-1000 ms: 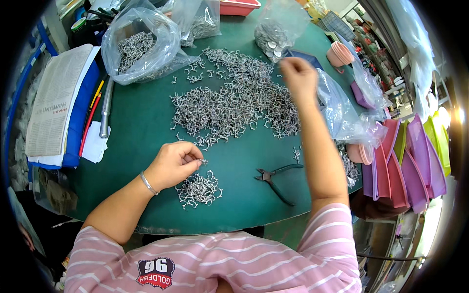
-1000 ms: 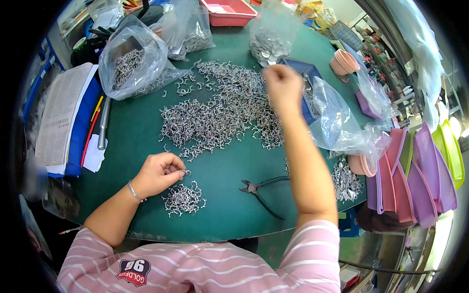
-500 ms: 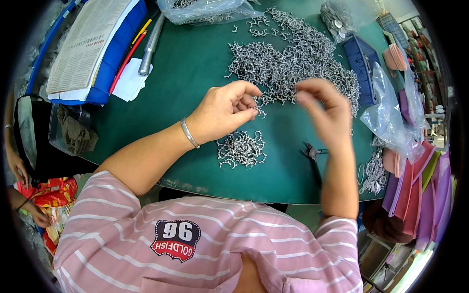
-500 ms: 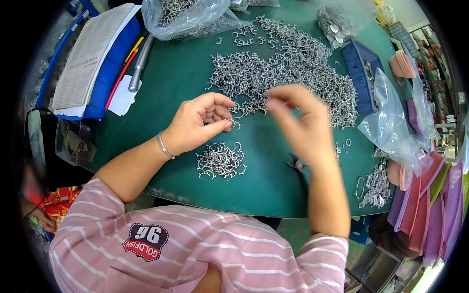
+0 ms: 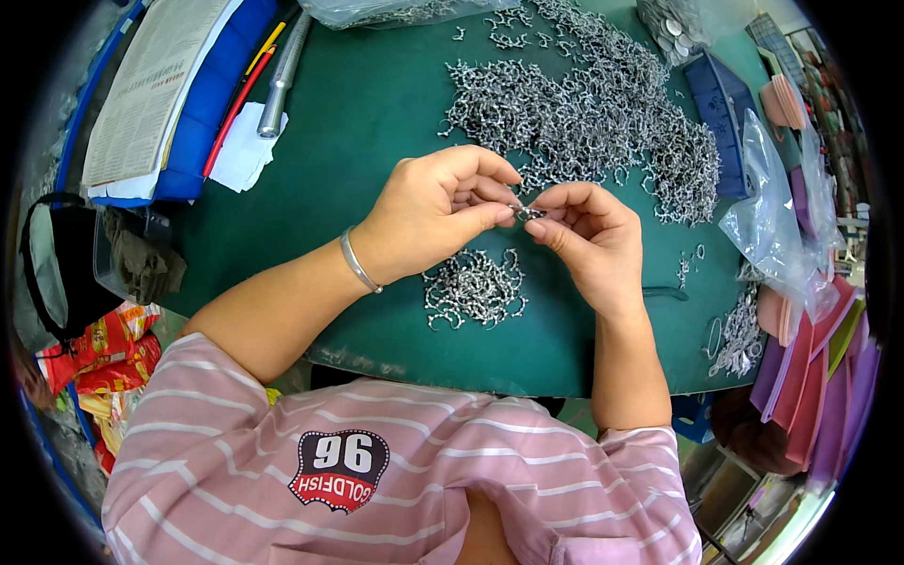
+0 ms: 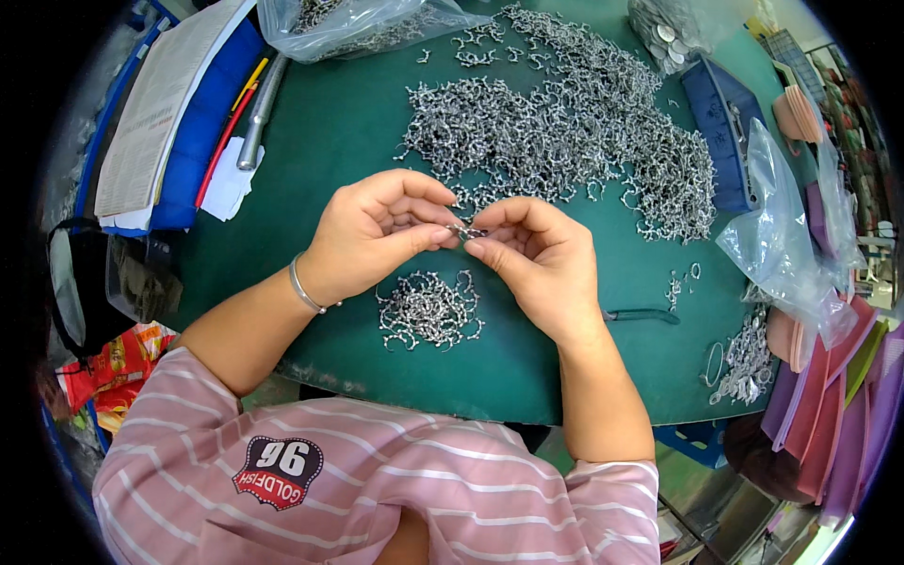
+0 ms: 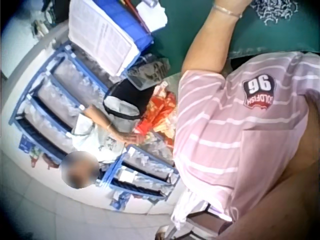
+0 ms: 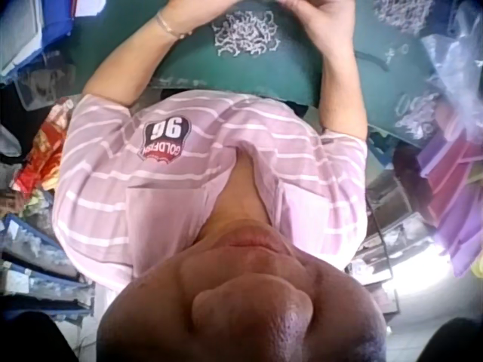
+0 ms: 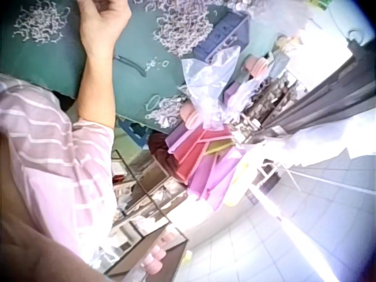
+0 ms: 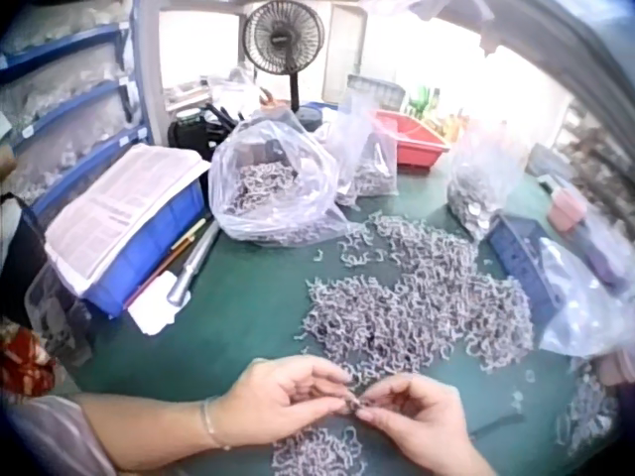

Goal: The person sits at a green workbench and repeatedly picks up small metal hooks and rings, linking them together by hand. They place the assembled pieces into a growing pile on the table. The workspace contains scattered metal parts, a notebook, and a pair of pliers.

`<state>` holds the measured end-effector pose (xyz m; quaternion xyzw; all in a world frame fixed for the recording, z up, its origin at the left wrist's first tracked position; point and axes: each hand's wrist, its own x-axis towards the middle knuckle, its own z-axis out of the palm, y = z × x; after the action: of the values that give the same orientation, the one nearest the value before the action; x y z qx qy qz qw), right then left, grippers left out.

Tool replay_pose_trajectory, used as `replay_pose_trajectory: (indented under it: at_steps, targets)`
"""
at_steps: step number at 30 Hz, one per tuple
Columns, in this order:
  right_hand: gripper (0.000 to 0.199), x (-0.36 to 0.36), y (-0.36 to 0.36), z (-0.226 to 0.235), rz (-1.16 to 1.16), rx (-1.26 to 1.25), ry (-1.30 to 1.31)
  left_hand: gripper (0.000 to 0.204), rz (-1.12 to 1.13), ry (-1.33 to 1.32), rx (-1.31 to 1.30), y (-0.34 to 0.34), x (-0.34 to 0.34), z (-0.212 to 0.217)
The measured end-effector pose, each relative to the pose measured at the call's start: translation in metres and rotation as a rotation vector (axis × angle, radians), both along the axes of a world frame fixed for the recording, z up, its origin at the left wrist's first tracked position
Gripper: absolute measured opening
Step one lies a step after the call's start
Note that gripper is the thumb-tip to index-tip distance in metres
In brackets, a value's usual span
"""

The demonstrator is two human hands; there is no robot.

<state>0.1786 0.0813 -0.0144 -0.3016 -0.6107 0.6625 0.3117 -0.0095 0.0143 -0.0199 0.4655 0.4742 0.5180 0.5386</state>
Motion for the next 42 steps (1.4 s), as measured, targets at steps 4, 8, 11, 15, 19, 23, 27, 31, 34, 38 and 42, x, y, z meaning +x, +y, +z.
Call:
replay_pose_trajectory:
  at_steps: [4, 8, 11, 15, 19, 23, 27, 31, 34, 38, 42]
  targets:
    - [0.019, -0.001, 0.001, 0.000, -0.025, -0.020, 0.036, 0.026, 0.017, 0.014, 0.050, 0.000, 0.000, 0.000]
    - [0.016, 0.002, 0.005, 0.002, -0.044, -0.183, 0.034, 0.023, 0.051, -0.007, 0.058, -0.001, 0.000, 0.003]
    - [0.015, 0.003, 0.007, 0.002, -0.074, -0.300, 0.050, 0.018, 0.061, -0.058, 0.004, 0.000, -0.001, 0.004]
    - [0.017, 0.006, 0.010, 0.003, -0.045, -0.405, 0.087, 0.013, 0.053, -0.084, -0.034, 0.001, -0.002, 0.004]
    - [0.018, 0.005, 0.009, 0.003, -0.039, -0.422, 0.088, 0.013, 0.040, -0.102, -0.038, 0.002, -0.005, 0.002]
    - [0.019, 0.005, 0.010, 0.003, -0.057, -0.423, 0.078, 0.012, 0.043, -0.111, -0.051, 0.003, -0.006, 0.001]
    - [0.019, 0.006, 0.011, 0.005, -0.057, -0.443, 0.081, 0.012, 0.036, -0.112, -0.071, 0.003, -0.007, 0.002]
    - [0.017, 0.007, 0.012, 0.005, -0.037, -0.454, 0.109, 0.011, 0.007, -0.094, -0.125, 0.005, -0.011, 0.004]
    - [0.015, 0.008, 0.011, 0.004, -0.013, -0.366, 0.106, 0.011, 0.001, -0.077, -0.126, 0.006, -0.012, 0.003]
    - [0.011, 0.012, 0.006, 0.007, 0.130, 0.013, -0.012, 0.010, -0.107, -0.244, -0.260, 0.005, -0.015, 0.010]
    - [0.010, 0.012, 0.006, 0.019, 0.425, 0.352, -0.151, 0.011, -0.486, -0.010, -0.196, 0.003, -0.028, 0.013]
